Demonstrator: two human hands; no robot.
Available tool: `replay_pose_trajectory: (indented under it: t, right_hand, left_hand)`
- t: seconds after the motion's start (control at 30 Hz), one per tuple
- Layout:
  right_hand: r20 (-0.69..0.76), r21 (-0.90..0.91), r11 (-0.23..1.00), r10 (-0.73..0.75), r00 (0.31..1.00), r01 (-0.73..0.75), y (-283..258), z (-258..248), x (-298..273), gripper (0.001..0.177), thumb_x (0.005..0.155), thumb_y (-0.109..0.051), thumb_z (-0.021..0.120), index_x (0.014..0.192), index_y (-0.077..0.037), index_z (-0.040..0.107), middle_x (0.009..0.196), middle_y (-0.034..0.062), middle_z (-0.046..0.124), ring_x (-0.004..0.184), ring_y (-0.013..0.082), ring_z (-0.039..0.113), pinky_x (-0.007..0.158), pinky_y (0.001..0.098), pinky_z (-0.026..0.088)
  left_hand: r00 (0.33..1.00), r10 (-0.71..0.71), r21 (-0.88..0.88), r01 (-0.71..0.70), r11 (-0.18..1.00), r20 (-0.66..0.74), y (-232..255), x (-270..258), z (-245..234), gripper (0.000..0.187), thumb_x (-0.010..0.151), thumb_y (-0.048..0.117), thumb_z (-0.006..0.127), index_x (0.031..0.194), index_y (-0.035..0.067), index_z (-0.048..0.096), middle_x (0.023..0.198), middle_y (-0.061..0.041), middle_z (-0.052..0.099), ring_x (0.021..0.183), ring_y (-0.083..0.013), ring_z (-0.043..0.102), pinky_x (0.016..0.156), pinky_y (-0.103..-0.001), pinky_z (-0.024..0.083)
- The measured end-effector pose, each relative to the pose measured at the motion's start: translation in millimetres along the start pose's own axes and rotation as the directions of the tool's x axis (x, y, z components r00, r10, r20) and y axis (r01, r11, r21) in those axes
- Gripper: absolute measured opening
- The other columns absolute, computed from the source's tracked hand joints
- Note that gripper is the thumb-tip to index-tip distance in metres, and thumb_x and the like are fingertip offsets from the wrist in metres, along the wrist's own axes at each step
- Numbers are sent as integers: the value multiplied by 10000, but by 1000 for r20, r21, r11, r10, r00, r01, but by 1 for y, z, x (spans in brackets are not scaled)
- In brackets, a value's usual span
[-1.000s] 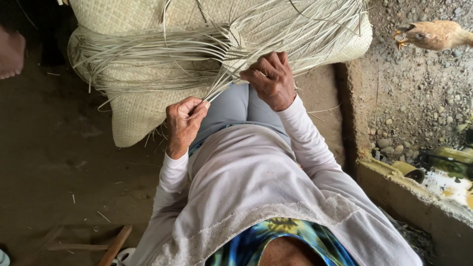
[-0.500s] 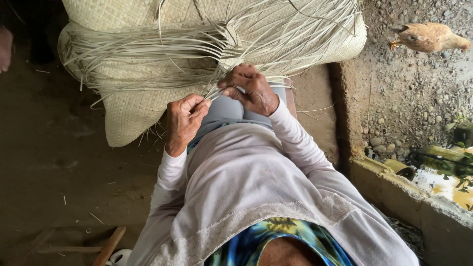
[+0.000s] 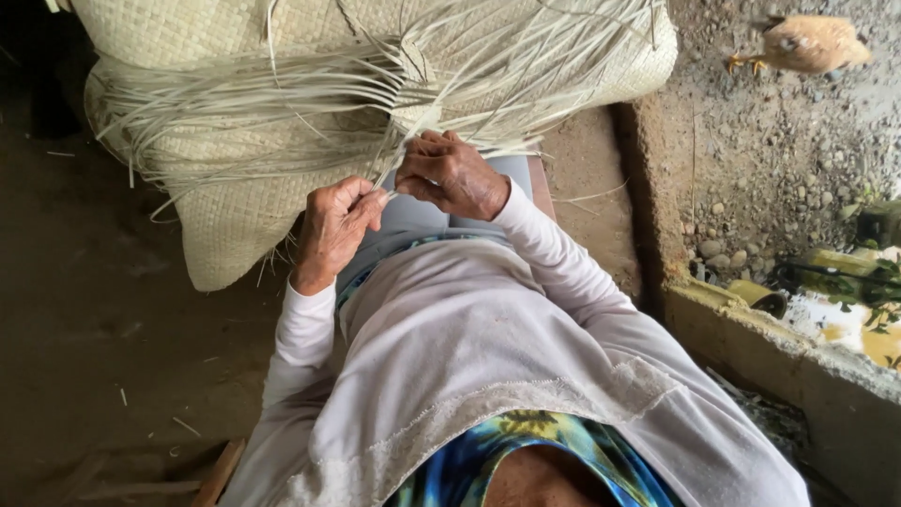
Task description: Weaving a mat by interlacing dried plant fibers in a repetitive pattern.
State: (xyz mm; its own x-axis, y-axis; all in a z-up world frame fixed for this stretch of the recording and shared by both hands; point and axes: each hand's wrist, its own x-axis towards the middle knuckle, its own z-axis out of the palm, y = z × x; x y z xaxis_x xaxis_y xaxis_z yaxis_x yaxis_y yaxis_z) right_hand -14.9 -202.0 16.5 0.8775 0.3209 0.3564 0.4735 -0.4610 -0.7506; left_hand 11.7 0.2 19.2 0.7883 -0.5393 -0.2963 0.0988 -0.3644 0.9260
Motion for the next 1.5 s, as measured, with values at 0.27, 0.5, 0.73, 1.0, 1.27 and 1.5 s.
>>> replay_pose_trajectory:
  t: [0.27, 0.5, 0.73, 1.0, 1.27, 1.5]
  right_hand:
    - [21, -209, 977, -41, 999, 45, 9, 11, -7, 184, 927, -262, 531, 808, -122, 540, 776, 38, 506, 720, 240, 532, 602, 317, 374]
    - [-66, -402, 915, -53, 996, 22, 4, 3, -2, 153, 814, -234, 616, 732, -150, 519, 723, 3, 493, 675, 197, 528, 568, 311, 404]
    - [-194, -672, 734, -40, 980, -102, 81, -27, -29, 142, 751, -161, 619, 619, -166, 567, 533, -22, 476, 490, 157, 495, 430, 307, 424]
    - [-228, -958, 181, -2, 974, -224, 118, -170, -81, 163, 799, -209, 616, 673, -313, 602, 682, -129, 584, 465, 88, 525, 289, 248, 343]
    - [-414, -903, 9, 251, 875, -430, 63, -236, -129, 509, 768, 85, 431, 1241, -45, 566, 1202, 190, 558, 1006, 354, 527, 708, 537, 468]
    - [-2, -310, 937, 166, 986, -159, 26, -85, -105, 177, 864, 97, 605, 1035, 69, 570, 1032, 169, 625, 662, 134, 576, 484, 185, 487]
  left_hand:
    - [994, 68, 132, -56, 990, -88, -17, -1, 13, 270, 858, 209, 617, 640, 55, 576, 449, -74, 534, 463, -198, 555, 473, -309, 432]
    - [912, 256, 156, -216, 964, -319, -63, 0, 45, 187, 842, 144, 646, 673, 77, 602, 489, -84, 517, 495, -186, 582, 456, -266, 434]
    - [899, 334, 19, -343, 939, -284, 1, -19, 36, 238, 855, 69, 613, 636, 50, 524, 478, -10, 405, 457, -89, 374, 443, -234, 344]
    - [901, 331, -91, -368, 925, -282, -2, -58, 16, 203, 825, 4, 617, 645, 6, 523, 514, -6, 464, 466, -73, 429, 435, -200, 375]
    - [940, -218, -485, 66, 872, -264, -22, -75, -7, 177, 779, 135, 630, 736, -35, 616, 570, -34, 522, 451, -41, 323, 403, -165, 200]
    - [959, -159, -408, 51, 912, -236, 7, -48, 27, 201, 780, 115, 612, 601, 51, 548, 489, 48, 390, 433, -27, 309, 379, -173, 207]
